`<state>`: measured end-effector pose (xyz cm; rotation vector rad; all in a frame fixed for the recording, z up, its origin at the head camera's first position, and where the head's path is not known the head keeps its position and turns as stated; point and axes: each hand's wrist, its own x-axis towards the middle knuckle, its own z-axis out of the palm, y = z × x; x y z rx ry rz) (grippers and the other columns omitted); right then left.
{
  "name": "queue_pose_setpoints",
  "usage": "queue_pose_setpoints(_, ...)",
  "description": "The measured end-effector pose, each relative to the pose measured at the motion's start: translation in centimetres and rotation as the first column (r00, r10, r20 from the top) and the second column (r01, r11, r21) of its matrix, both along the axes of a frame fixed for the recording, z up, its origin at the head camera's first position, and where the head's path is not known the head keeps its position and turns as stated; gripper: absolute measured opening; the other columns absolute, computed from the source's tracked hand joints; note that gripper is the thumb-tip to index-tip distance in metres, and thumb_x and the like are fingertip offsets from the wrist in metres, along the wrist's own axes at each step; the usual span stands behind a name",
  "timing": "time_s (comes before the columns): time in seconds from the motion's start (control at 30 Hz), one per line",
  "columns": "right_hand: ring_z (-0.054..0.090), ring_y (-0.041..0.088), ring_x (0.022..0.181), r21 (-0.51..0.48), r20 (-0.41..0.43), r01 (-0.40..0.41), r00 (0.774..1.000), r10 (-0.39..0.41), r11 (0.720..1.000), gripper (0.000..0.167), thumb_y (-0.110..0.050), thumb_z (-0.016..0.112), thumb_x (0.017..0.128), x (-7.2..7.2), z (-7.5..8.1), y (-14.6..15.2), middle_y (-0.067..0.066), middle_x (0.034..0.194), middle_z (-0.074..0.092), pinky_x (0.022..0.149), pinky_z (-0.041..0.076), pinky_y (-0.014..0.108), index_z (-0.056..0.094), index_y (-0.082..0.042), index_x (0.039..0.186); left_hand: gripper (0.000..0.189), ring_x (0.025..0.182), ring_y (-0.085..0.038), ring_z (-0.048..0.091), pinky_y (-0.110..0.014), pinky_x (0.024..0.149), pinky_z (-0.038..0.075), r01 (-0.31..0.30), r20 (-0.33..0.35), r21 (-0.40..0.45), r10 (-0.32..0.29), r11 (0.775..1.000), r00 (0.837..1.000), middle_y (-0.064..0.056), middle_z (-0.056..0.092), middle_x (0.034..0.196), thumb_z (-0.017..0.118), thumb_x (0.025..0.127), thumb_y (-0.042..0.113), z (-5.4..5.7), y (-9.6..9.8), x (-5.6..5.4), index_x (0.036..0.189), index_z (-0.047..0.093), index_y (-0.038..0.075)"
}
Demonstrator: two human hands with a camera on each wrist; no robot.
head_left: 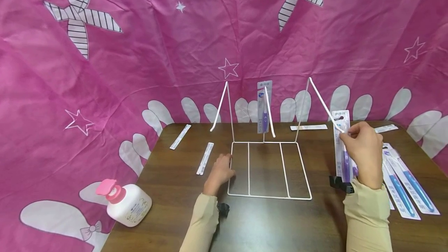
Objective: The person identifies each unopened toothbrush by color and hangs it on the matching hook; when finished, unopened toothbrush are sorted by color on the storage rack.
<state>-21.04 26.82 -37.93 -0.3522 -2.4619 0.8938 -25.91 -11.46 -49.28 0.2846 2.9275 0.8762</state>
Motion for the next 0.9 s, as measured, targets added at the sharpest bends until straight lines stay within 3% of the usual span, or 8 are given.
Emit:
queue_pose_setpoints(0.13,0.059,0.050,0.095,-0.032,-0.032,0.024,0.999,-0.025,0.999,0.032,-0.014,0.065,0.090,1.1,1.3,-0.7,0.034,0.100,0.066,0.071,0.040,0.049,0.062,0.012,0.108,0.059,0.099,-0.042,0.060,-0.056,0.089,0.049,0.002,-0.001,0.006,-0.002,1.000,1.000,-0.023,0.058,0.111,0.081,0.073,0.005,0.0,0.0,0.0,0.127,0.059,-0.008)
queue_pose_setpoints(0.3,0.057,0.050,0.107,-0.088,-0.093,0.039,0.995,-0.047,0.995,0.035,-0.014,0.068,0.090,2.7,2.8,-1.4,0.035,0.108,0.067,0.088,0.034,0.053,0.061,0.010,0.115,0.060,0.101,-0.044,0.060,-0.057,0.090,0.049,0.005,0.000,0.012,-0.005,1.000,1.000,-0.024,0.058,0.113,0.080,0.073,0.004,0.1,0.0,0.1,0.128,0.059,-0.008)
queue_pose_setpoints(0.4,0.064,0.012,0.091,-0.117,-0.129,0.055,0.989,-0.070,0.992,0.036,-0.014,0.071,0.090,3.7,3.7,-1.9,0.032,0.110,0.068,0.097,0.030,0.050,0.061,0.008,0.117,0.060,0.101,-0.044,0.060,-0.057,0.090,0.049,0.006,-0.001,0.014,-0.006,1.000,1.000,-0.024,0.058,0.113,0.080,0.073,0.004,0.1,-0.1,0.1,0.128,0.059,-0.008)
queue_pose_setpoints(0.53,0.040,-0.024,0.071,-0.156,-0.167,0.087,0.980,-0.113,0.984,0.036,-0.014,0.075,0.089,4.8,4.5,-2.5,0.023,0.107,0.071,0.100,0.033,0.036,0.063,0.003,0.118,0.061,0.100,-0.042,0.059,-0.056,0.090,0.049,0.003,0.007,0.017,-0.003,1.000,1.000,-0.024,0.057,0.112,0.080,0.074,0.004,0.1,-0.1,0.2,0.129,0.058,-0.009)
queue_pose_setpoints(0.67,0.045,-0.025,0.074,-0.186,-0.236,0.091,0.962,-0.134,0.978,0.038,-0.013,0.079,0.086,5.9,5.1,-3.0,-0.007,0.095,0.069,0.099,0.031,0.019,0.065,0.001,0.119,0.060,0.100,-0.041,0.059,-0.056,0.089,0.049,0.002,0.012,0.016,-0.002,1.000,1.000,-0.024,0.057,0.112,0.080,0.075,0.004,0.0,0.0,0.1,0.129,0.058,-0.009)
queue_pose_setpoints(0.73,0.050,-0.024,0.075,-0.194,-0.302,0.071,0.944,-0.129,0.978,0.036,-0.009,0.081,0.083,6.5,5.3,-3.2,-0.025,0.087,0.061,0.089,0.034,0.008,0.067,0.000,0.115,0.060,0.100,-0.041,0.059,-0.055,0.089,0.050,0.003,0.011,0.012,-0.003,1.000,1.000,-0.024,0.057,0.112,0.080,0.075,0.005,-0.1,0.0,0.1,0.129,0.058,-0.009)
queue_pose_setpoints(0.8,0.055,-0.021,0.078,-0.196,-0.365,0.047,0.924,-0.117,0.980,0.035,-0.005,0.082,0.081,7.2,5.6,-3.5,-0.033,0.085,0.058,0.083,0.038,0.004,0.068,-0.001,0.113,0.060,0.099,-0.041,0.059,-0.055,0.089,0.050,0.006,0.009,0.013,-0.006,1.000,1.000,-0.023,0.058,0.111,0.080,0.074,0.005,-0.1,0.0,0.1,0.128,0.059,-0.009)
queue_pose_setpoints(0.9,0.061,-0.014,0.082,-0.199,-0.434,0.013,0.895,-0.100,0.980,0.038,0.001,0.083,0.078,8.2,6.1,-3.9,-0.036,0.088,0.059,0.076,0.045,0.006,0.070,-0.003,0.114,0.060,0.099,-0.042,0.060,-0.056,0.088,0.050,0.008,0.002,0.017,-0.008,1.000,1.000,-0.024,0.058,0.110,0.081,0.073,0.004,-0.1,-0.1,0.1,0.127,0.059,-0.009)
